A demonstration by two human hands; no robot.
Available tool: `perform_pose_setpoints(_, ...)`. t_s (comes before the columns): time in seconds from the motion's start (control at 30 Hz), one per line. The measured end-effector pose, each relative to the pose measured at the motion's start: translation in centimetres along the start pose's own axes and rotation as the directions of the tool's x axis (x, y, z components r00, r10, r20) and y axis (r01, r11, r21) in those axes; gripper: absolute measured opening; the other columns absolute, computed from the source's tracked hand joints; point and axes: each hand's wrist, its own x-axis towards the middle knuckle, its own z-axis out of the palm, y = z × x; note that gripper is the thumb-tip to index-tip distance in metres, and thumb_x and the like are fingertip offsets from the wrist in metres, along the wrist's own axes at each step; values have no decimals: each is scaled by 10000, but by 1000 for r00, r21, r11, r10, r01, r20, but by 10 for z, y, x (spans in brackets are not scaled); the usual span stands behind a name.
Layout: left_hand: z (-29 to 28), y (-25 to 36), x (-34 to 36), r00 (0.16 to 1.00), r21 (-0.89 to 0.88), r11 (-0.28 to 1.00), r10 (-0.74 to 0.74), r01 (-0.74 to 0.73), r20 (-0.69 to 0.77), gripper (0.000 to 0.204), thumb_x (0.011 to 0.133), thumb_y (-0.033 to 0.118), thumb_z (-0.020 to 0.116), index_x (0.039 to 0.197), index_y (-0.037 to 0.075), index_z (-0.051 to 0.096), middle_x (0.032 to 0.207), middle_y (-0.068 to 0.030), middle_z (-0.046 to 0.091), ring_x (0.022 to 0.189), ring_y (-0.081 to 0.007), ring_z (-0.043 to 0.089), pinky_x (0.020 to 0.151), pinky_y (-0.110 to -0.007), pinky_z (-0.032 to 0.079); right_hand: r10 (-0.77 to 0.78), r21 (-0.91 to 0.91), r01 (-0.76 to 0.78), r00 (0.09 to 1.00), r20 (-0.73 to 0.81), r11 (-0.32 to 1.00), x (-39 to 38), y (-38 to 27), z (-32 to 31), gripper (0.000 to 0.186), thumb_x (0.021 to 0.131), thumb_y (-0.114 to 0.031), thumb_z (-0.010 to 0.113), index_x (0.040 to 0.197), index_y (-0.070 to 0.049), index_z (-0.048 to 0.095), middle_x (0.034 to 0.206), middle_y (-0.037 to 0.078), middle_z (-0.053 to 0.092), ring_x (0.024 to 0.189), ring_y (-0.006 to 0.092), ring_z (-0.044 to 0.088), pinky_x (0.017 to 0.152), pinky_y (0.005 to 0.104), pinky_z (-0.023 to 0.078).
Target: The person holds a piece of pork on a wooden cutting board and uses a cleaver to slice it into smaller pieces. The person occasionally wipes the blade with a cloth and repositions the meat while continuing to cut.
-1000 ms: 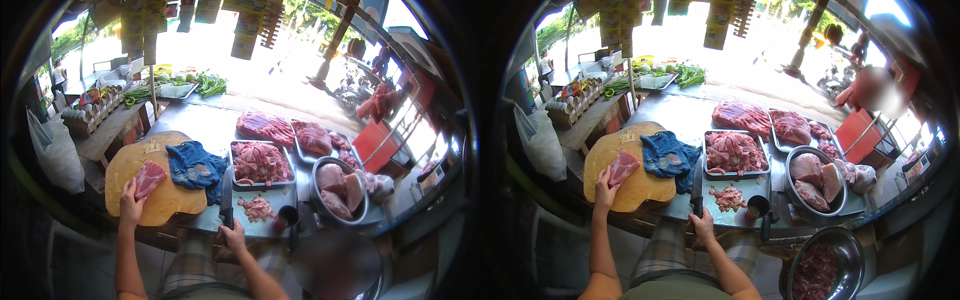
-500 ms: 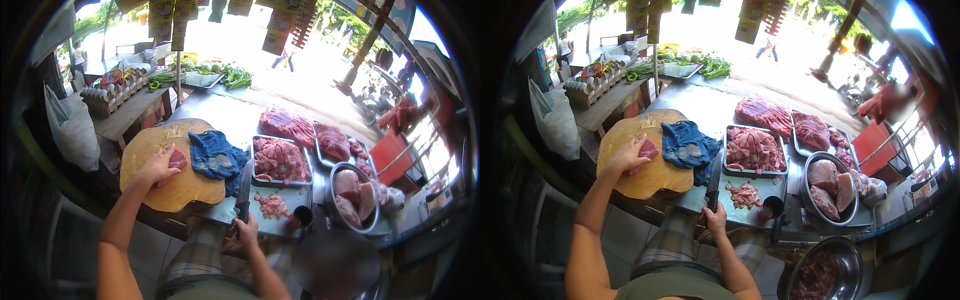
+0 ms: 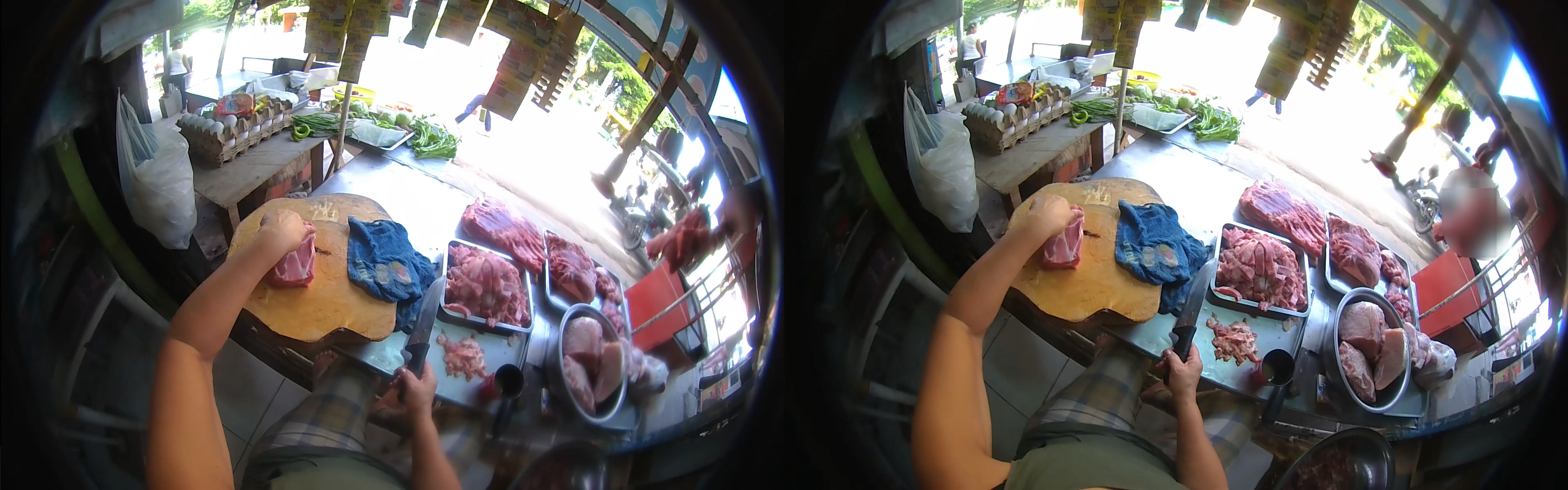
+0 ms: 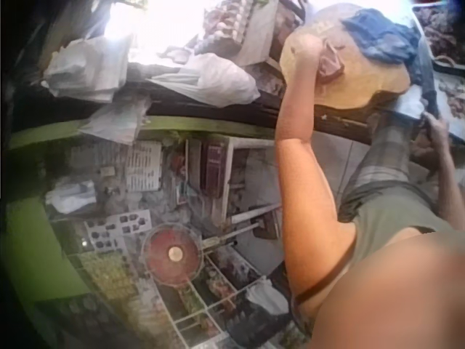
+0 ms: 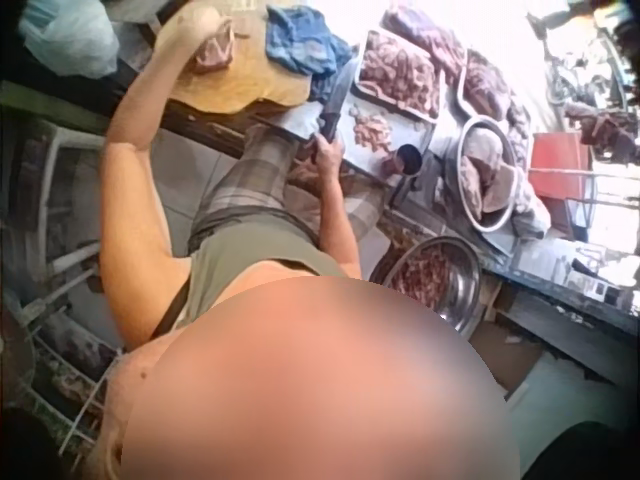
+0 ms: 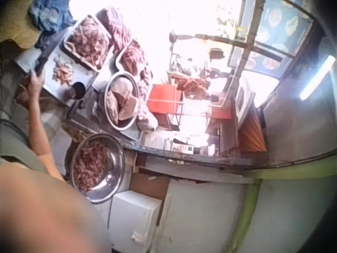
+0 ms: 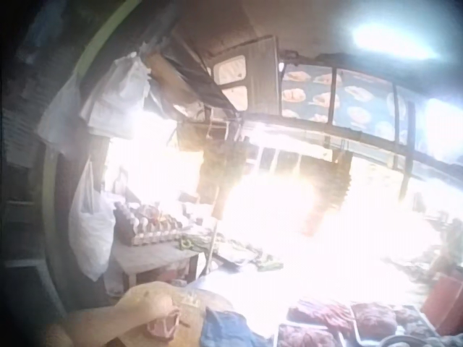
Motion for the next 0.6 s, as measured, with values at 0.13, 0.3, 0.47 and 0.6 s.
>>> perform_pose_setpoints(0.13,2,-22,-15,933,279,906,351,-320,-72,883,783,313,802,1538,167,367,1618,-123,296,1462,-391,300,1185,-529,263,-4,-4,4,1000,-1,1000,0,-2,1,261,871,27,624,1122,33,554,819,78,616,607,150,613,565,308,565)
perform_pose_setpoints(0.3,-4,-25,-40,825,343,765,563,-545,52,1070,628,241,906,1538,279,345,1652,-50,229,1536,-364,109,1210,-630,107,-5,-15,5,1000,-17,1000,-3,-8,5,279,869,15,627,1140,31,557,803,72,616,603,150,612,564,295,552)
perform_pose_setpoints(0.47,-18,-32,-28,803,352,729,581,-587,135,1056,607,298,909,1518,263,378,1628,-62,273,1523,-388,153,1203,-633,114,-13,-9,13,1000,-18,1000,-3,-9,8,265,895,28,619,1138,5,516,804,58,608,596,135,617,555,278,553)
perform_pose_setpoints(0.6,-13,-41,-15,790,336,723,598,-603,132,1105,590,310,918,1535,267,346,1619,-54,277,1517,-376,186,1185,-653,131,-69,-63,68,998,-14,996,-4,-5,9,676,878,59,598,1495,-15,331,890,57,598,605,116,588,553,261,541)
